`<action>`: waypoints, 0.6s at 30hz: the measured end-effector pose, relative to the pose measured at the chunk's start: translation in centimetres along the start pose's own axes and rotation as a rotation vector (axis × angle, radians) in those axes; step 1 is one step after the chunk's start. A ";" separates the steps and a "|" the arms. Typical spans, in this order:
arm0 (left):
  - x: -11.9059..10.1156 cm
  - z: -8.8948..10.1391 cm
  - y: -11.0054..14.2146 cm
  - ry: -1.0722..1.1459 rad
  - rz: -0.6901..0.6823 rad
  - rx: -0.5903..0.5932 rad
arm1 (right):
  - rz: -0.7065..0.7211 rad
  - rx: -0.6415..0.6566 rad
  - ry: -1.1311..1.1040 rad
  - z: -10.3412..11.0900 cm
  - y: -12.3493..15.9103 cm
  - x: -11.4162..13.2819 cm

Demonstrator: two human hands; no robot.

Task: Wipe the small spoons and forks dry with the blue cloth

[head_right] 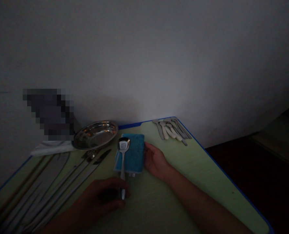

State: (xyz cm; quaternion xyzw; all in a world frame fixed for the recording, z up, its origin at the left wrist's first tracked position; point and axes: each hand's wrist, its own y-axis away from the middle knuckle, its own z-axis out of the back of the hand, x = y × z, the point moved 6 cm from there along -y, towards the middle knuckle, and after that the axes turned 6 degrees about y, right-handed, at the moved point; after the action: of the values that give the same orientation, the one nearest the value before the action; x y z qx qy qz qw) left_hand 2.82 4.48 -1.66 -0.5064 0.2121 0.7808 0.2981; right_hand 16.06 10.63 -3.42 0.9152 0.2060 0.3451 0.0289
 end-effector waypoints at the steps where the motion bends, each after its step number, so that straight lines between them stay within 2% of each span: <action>1: 0.0 0.1 0.0 -0.034 0.002 -0.020 | 0.000 -0.013 -0.004 0.0 0.0 0.0; 5: 0.0 0.1 0.1 -0.094 -0.015 -0.056 | -0.013 -0.056 0.001 0.1 0.1 0.0; 10: -0.3 0.0 0.3 -0.164 -0.019 -0.066 | 0.008 -0.027 0.023 -0.1 0.1 0.1; 18: 0.5 0.4 -0.2 -0.086 0.010 -0.081 | -0.014 -0.034 -0.002 0.3 0.0 -0.1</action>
State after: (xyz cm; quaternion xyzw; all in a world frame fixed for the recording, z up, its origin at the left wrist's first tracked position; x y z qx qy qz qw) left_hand 2.51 5.00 -1.95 -0.4829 0.1696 0.8114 0.2824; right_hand 16.15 10.61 -3.69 0.9135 0.2063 0.3475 0.0471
